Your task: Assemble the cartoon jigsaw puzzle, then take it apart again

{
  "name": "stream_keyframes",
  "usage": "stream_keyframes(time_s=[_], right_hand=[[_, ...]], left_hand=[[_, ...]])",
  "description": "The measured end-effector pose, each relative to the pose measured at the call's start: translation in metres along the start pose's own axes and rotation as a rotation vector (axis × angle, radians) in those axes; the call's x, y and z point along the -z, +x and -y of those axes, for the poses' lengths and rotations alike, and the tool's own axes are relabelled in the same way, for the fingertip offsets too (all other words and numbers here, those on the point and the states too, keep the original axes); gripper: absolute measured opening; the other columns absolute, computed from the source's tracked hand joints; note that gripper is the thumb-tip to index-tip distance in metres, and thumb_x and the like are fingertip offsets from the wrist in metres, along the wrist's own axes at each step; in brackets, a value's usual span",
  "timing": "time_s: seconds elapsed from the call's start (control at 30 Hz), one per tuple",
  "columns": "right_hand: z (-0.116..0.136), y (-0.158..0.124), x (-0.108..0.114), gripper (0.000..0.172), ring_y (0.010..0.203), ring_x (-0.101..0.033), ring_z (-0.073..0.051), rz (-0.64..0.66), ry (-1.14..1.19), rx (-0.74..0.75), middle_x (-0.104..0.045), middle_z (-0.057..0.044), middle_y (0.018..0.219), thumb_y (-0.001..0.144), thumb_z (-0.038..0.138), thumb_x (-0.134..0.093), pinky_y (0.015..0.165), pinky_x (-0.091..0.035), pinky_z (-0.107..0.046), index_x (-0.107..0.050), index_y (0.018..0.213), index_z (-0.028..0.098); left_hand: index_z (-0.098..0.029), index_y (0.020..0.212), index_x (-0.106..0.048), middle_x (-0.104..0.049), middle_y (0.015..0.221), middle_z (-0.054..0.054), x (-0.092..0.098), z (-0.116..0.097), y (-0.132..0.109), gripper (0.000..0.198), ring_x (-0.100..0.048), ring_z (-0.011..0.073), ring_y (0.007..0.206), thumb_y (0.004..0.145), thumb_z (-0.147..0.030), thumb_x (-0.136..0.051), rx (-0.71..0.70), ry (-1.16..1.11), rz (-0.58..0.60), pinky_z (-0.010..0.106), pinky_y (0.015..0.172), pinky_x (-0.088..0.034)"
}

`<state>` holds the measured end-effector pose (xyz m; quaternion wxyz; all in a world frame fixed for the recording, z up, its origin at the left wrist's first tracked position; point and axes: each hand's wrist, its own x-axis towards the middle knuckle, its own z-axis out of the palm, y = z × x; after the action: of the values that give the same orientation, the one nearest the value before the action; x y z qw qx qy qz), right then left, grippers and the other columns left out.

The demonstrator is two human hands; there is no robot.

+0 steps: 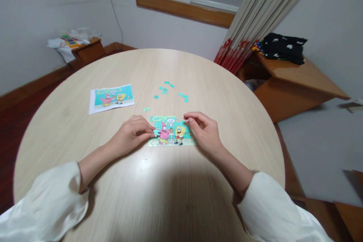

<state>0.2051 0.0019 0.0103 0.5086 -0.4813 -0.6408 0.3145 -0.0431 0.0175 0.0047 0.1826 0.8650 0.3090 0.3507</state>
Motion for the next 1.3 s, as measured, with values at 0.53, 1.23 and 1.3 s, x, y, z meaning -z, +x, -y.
stream_keyframes(time_s=[0.53, 1.23, 1.3], right_hand=[[0.012, -0.012, -0.013, 0.024, 0.074, -0.057, -0.013, 0.397, -0.022, -0.051, -0.065, -0.004, 0.084, 0.084, 0.022, -0.056, 0.069, -0.047, -0.028, -0.071, 0.103, 0.021], [-0.042, 0.033, 0.008, 0.017, 0.075, -0.065, -0.015, -0.023, 0.107, -0.192, -0.069, -0.004, 0.079, 0.07, 0.034, -0.067, 0.075, -0.052, -0.032, -0.064, 0.077, 0.018], [-0.043, 0.034, 0.01, 0.017, 0.076, -0.064, -0.015, -0.027, 0.101, -0.191, -0.069, -0.004, 0.08, 0.07, 0.033, -0.068, 0.077, -0.052, -0.032, -0.065, 0.076, 0.018]], left_hand=[[-0.018, 0.086, -0.065, -0.073, 0.089, 0.005, -0.02, -0.031, 0.005, 0.01, -0.064, 0.0167, 0.085, 0.091, -0.024, -0.057, -0.111, 0.026, -0.053, 0.033, 0.078, -0.05], [-0.013, 0.128, -0.053, -0.055, 0.132, 0.016, -0.033, -0.023, 0.0, 0.044, -0.049, 0.0272, 0.125, 0.099, -0.038, -0.032, 0.09, 0.273, 0.175, 0.054, 0.108, -0.033], [-0.014, 0.129, -0.052, -0.055, 0.134, 0.015, -0.033, -0.022, 0.0, 0.044, -0.048, 0.0266, 0.126, 0.099, -0.04, -0.032, 0.119, 0.273, 0.199, 0.054, 0.11, -0.032]])
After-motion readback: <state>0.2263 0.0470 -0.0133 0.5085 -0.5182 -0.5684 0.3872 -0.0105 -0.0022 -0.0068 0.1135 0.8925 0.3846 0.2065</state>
